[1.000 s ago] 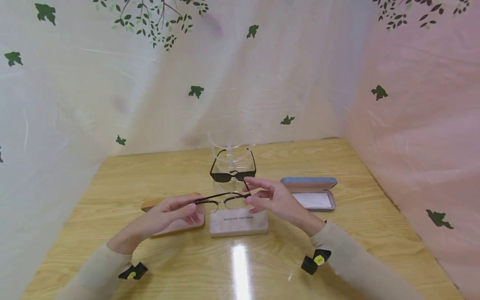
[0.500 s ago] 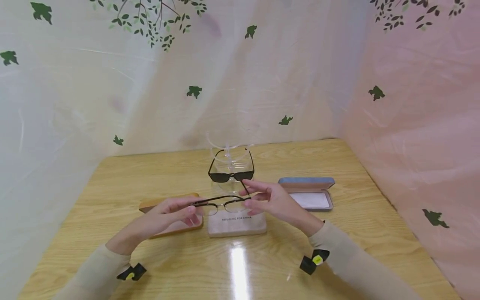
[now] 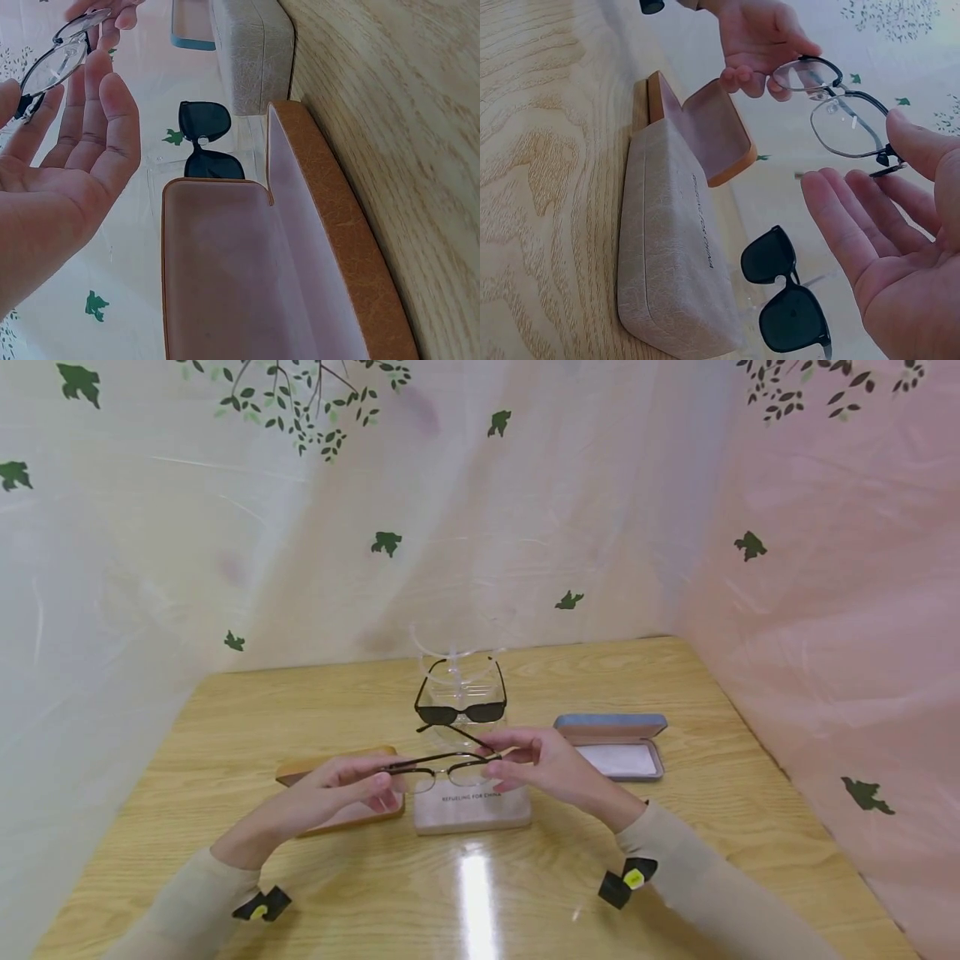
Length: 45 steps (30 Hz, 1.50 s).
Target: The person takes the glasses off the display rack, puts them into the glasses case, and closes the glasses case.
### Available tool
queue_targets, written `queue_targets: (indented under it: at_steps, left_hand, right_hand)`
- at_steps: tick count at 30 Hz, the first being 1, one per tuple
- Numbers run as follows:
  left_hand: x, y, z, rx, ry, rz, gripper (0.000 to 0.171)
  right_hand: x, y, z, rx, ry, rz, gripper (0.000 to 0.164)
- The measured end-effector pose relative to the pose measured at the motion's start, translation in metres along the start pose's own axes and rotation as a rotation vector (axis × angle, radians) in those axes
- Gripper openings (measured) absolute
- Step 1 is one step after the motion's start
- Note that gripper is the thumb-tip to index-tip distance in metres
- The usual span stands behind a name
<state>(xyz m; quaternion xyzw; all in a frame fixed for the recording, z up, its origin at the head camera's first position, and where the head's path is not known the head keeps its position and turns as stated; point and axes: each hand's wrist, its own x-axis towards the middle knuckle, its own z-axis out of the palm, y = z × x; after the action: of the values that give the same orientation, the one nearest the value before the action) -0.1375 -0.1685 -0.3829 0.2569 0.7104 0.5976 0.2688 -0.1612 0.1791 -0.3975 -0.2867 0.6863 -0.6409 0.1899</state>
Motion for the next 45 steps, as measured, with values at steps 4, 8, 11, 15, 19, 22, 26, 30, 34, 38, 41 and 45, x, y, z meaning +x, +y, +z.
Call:
queue_targets:
  at_steps: [4,8,11,15,19,22,26,30,34,38,41,45]
  left_hand:
    - [0.0,0.0,0.0,-0.023,-0.001,-0.021,0.041]
    - [0.001,-0.001,0.0,-0.025,-0.027,-0.005,0.042]
    - [0.001,-0.002,0.0,0.002,-0.057,0.027,0.043]
    - [0.001,-0.003,0.0,0.015,-0.089,0.06,0.044]
    - [0.0,-0.004,-0.001,0.008,-0.101,0.068,0.045]
    - [-0.001,-0.004,-0.001,0.004,-0.099,0.054,0.045]
    - [-0.002,-0.002,-0.001,0.013,-0.056,-0.002,0.045]
    - [-0.004,-0.001,0.0,0.003,0.027,-0.038,0.044]
    - [-0.005,-0.002,-0.001,0.012,0.092,-0.02,0.039]
    - [-0.007,-0.002,-0.005,0.057,0.104,-0.018,0.039]
    - [-0.01,0.001,-0.008,0.098,0.106,-0.011,0.038]
    - [-0.015,0.005,-0.013,0.118,0.119,0.02,0.036]
  right_hand:
    - [0.0,0.002,-0.001,0.005,-0.02,-0.017,0.04]
    - [-0.001,0.003,-0.002,0.024,-0.057,-0.029,0.036]
    - [-0.002,0.004,-0.002,0.039,-0.077,-0.032,0.035]
    - [-0.003,0.004,-0.002,0.055,-0.088,-0.041,0.035]
    - [-0.003,0.004,-0.002,0.065,-0.097,-0.044,0.034]
    - [-0.003,0.004,-0.002,0.061,-0.101,-0.041,0.034]
    - [-0.002,0.003,-0.003,0.044,-0.098,-0.04,0.034]
    - [-0.001,0.003,-0.002,0.046,-0.101,-0.052,0.033]
    - [0.0,0.002,-0.001,0.048,-0.105,-0.051,0.034]
    - [0.003,-0.002,0.001,0.029,-0.104,-0.021,0.035]
    - [0.005,-0.006,0.002,0.015,-0.109,-0.004,0.035]
    - [0.01,-0.01,0.005,0.016,-0.12,0.003,0.037]
